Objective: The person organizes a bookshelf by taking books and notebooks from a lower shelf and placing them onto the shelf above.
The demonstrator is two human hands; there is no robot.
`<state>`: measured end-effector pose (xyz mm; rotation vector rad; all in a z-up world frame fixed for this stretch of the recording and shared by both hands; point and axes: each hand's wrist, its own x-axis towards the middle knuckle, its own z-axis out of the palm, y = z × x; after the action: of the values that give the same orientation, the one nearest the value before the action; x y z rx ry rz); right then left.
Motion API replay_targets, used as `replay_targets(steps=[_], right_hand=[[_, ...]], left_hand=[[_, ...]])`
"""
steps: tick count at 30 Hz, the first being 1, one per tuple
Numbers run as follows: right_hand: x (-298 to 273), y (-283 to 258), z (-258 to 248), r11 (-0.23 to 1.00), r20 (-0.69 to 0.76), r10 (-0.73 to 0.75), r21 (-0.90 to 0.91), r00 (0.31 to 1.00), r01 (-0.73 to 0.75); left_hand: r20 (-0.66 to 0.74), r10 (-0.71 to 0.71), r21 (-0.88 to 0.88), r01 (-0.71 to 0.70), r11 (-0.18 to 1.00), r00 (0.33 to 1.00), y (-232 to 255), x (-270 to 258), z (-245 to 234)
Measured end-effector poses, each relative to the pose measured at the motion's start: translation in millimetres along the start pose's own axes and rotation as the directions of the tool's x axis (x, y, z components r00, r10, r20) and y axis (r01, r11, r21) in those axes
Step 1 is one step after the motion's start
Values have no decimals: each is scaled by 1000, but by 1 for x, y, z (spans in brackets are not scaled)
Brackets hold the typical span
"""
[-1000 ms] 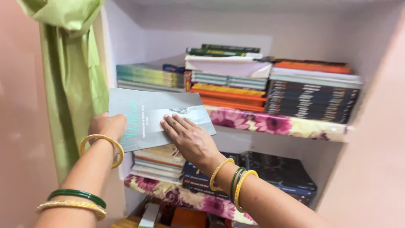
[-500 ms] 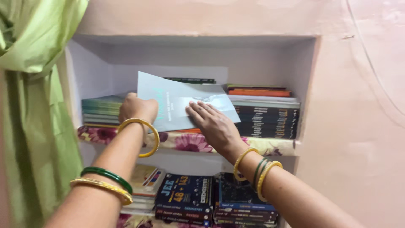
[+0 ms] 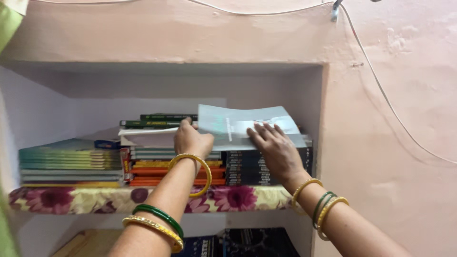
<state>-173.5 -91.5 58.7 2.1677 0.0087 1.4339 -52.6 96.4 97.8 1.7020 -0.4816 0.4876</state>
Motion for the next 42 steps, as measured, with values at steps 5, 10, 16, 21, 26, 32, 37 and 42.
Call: replay_targets(steps=[5, 10, 16, 21, 26, 32, 37, 42], right_hand=[[15, 46, 23, 993, 4, 116, -30, 993, -116], [21, 66, 47, 976, 130, 214, -60, 968, -208], [32, 76, 77, 944, 290, 329, -92, 899, -316], [54, 90, 94, 904, 382, 422, -104, 822, -415], [63, 106, 112, 908, 389, 410, -89, 825, -409], [61, 120, 131, 877, 509, 418, -9, 753, -480], [76, 133, 151, 786, 663, 509, -99, 549, -610], [76, 131, 155, 772, 655, 533, -116, 535, -626]], left_hand=[[101, 18, -94, -8, 996, 995, 9, 31, 53], [114, -5, -123, 20, 992, 993, -10, 54, 111], [120, 121, 74, -130, 989, 985, -22, 58, 140], [267, 689, 563, -689, 456, 674, -24, 62, 159], [309, 609, 506, -669, 545, 730, -30, 90, 189], [424, 501, 480, -656, 582, 754, -24, 102, 199], [509, 284, 457, -534, 711, 813, -11, 110, 199], [523, 255, 534, -546, 646, 813, -16, 112, 206]])
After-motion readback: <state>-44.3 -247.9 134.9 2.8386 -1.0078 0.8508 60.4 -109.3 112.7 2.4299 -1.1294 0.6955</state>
